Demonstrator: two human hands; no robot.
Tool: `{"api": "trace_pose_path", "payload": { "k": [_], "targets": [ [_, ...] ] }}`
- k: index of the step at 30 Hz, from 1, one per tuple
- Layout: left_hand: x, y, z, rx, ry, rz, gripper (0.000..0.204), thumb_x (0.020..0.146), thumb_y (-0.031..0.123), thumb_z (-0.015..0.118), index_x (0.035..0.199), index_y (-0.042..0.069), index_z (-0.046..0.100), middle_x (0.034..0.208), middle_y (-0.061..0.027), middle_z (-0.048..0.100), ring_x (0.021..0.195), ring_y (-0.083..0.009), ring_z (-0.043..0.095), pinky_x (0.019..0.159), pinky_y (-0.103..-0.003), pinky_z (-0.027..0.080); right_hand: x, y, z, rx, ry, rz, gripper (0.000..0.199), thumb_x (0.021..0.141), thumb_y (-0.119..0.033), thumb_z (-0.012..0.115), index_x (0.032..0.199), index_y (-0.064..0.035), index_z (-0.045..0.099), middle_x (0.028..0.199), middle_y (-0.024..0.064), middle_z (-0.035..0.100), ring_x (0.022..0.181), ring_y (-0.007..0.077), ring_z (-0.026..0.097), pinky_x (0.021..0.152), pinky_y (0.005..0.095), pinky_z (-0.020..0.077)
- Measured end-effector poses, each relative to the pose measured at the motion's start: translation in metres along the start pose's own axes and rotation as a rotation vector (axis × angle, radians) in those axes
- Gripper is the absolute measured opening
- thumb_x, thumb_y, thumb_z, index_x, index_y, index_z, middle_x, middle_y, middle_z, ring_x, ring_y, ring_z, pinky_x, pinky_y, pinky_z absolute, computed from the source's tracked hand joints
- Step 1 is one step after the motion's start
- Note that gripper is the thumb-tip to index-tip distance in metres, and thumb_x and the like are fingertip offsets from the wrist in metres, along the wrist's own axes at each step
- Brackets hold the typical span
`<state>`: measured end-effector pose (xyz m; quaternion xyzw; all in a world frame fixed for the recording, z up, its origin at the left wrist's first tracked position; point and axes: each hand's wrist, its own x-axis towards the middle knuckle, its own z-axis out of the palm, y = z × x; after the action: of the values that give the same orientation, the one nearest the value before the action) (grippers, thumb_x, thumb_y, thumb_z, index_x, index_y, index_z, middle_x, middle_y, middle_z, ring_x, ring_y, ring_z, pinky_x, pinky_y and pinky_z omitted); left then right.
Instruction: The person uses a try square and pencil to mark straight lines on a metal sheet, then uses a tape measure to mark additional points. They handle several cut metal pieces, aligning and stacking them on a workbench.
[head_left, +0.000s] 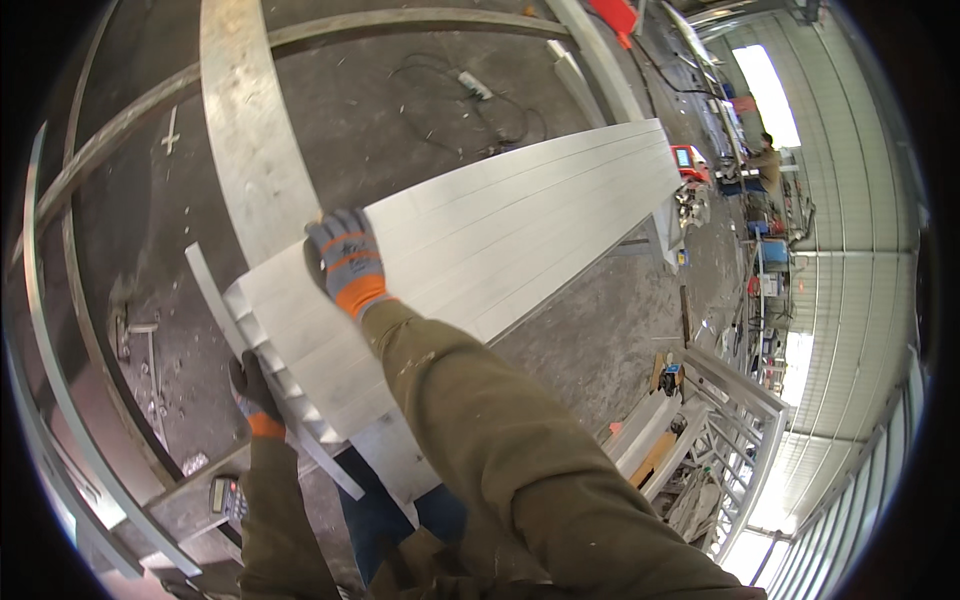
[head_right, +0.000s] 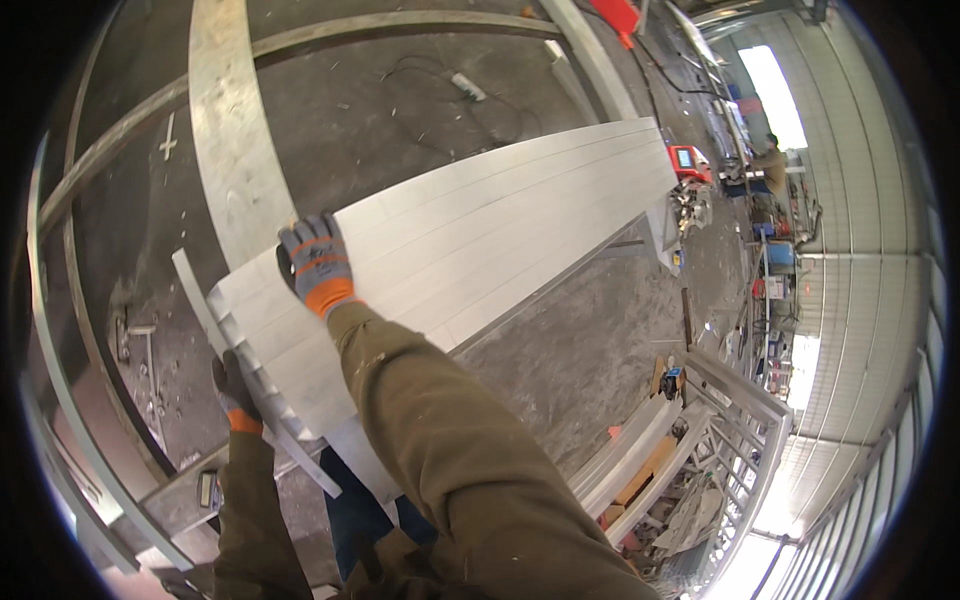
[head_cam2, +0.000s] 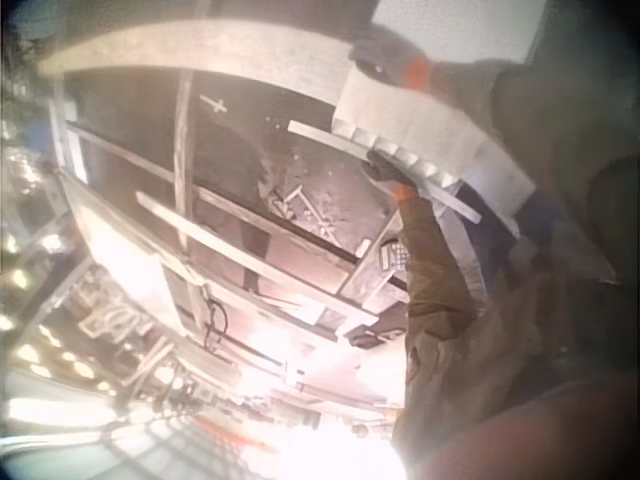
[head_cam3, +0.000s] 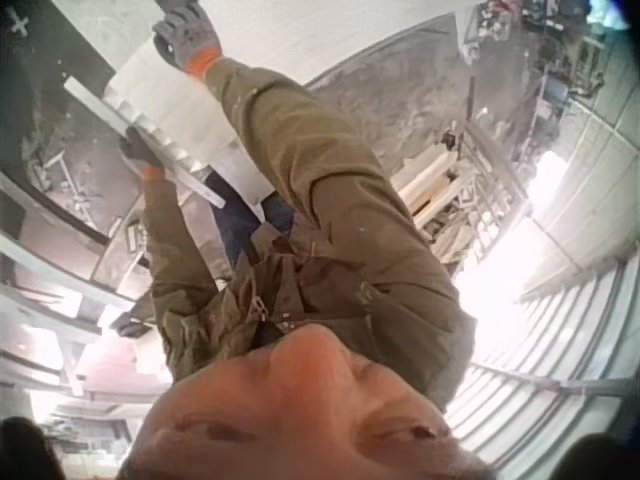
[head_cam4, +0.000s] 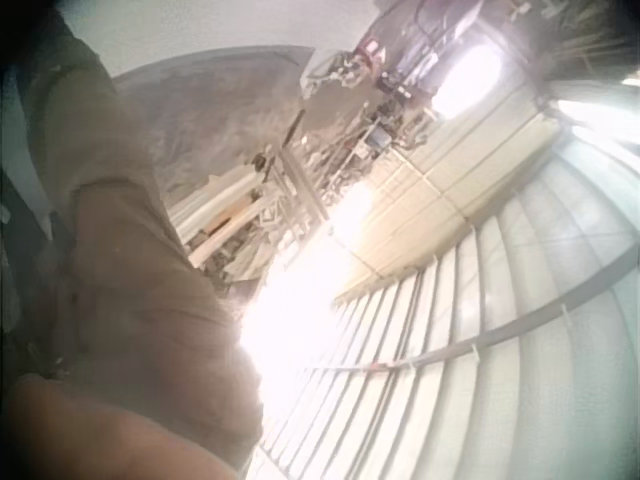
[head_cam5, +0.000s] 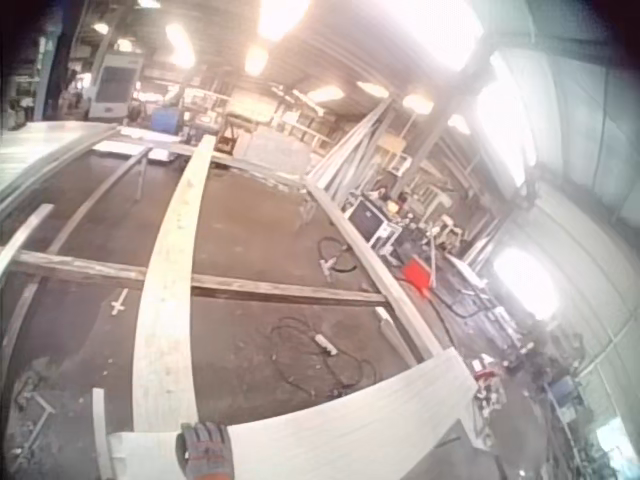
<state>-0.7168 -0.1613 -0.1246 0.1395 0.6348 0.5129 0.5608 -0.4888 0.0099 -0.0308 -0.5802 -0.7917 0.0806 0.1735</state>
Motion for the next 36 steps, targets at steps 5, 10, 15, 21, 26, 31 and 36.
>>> {"api": "trace_pose_path", "payload": {
  "k": [5,10,15,21,26,31,36],
  "targets": [
    [-0.001,0.006,-0.004,0.105,-0.025,0.175,0.028,0.106,0.035,0.055,0.112,0.007,0.059,0.094,-0.0022,0.062,0.083,-0.0123,0.057,0.07,-0.03,0.046,0.002,-0.006,0.004,0.047,0.109,-0.004,0.027,0.096,-0.026,0.056,0.117,-0.0108,0.066,0.121,0.0157,0.066,0.121,0.0333,0.057,0.116,0.049,0.0348],
    [-0.039,0.027,-0.026,0.225,0.206,0.059,0.033,0.105,0.037,0.057,0.124,0.01,0.056,0.093,-0.0007,0.06,0.077,-0.0103,0.055,0.061,-0.029,0.047,0.009,-0.007,-0.004,0.267,0.16,0.096,0.032,0.094,-0.025,0.062,0.12,-0.0079,0.064,0.121,0.0163,0.066,0.12,0.0352,0.057,0.112,0.0467,0.0397],
    [-0.119,0.042,-0.076,0.461,0.423,0.106,0.049,0.101,0.037,0.065,0.138,0.008,0.051,0.083,-0.0019,0.057,0.063,-0.0121,0.053,0.046,-0.029,0.043,-0.01,-0.002,-0.048,0.765,0.493,0.234,0.025,0.09,-0.009,0.073,0.114,-0.0052,0.067,0.116,0.0163,0.069,0.109,0.0336,0.066,0.092,0.04,0.0545],
    [-0.241,-0.014,-0.082,0.9,0.401,-0.032,0.026,0.096,0.033,0.065,0.109,0.01,0.065,0.07,-0.005,0.057,0.054,-0.0189,0.053,0.05,-0.034,0.045,-0.25,0.08,-0.126,0.875,0.487,0.315,0.025,0.09,0.002,0.066,0.115,-0.001,0.068,0.107,0.0165,0.069,0.099,0.033,0.069,0.084,0.0366,0.0551],
    [-0.341,-0.074,0.049,1.204,-0.182,0.027,0.034,0.09,0.033,0.069,0.113,0.008,0.067,0.084,-0.013,0.07,0.08,-0.0314,0.069,0.076,-0.044,0.055,-0.517,0.186,-0.231,0.501,-0.101,0.806,0.045,0.094,-0.015,0.067,0.137,-0.0074,0.058,0.125,0.0203,0.068,0.112,0.0387,0.066,0.092,0.0447,0.0549],
    [-0.377,-0.05,0.221,1.397,-0.355,0.342,0.027,0.089,0.032,0.067,0.098,0.007,0.07,0.088,-0.0197,0.072,0.086,-0.0429,0.07,0.072,-0.051,0.054,-0.673,0.293,-0.301,0.694,0.447,1.208,0.026,0.1,-0.009,0.058,0.126,-0.0062,0.065,0.095,0.0116,0.076,0.083,0.0191,0.069,0.076,0.0342,0.0534],
    [-0.349,-0.046,0.343,1.315,-0.395,0.456,0.029,0.089,0.03,0.069,0.105,0.007,0.071,0.089,-0.0212,0.073,0.084,-0.042,0.07,0.073,-0.049,0.055,-0.71,0.381,-0.261,0.565,0.754,1.216,0.024,0.103,-0.01,0.054,0.12,0.0013,0.066,0.104,0.0106,0.075,0.088,0.0237,0.07,0.078,0.0344,0.0546]
  ]
}}
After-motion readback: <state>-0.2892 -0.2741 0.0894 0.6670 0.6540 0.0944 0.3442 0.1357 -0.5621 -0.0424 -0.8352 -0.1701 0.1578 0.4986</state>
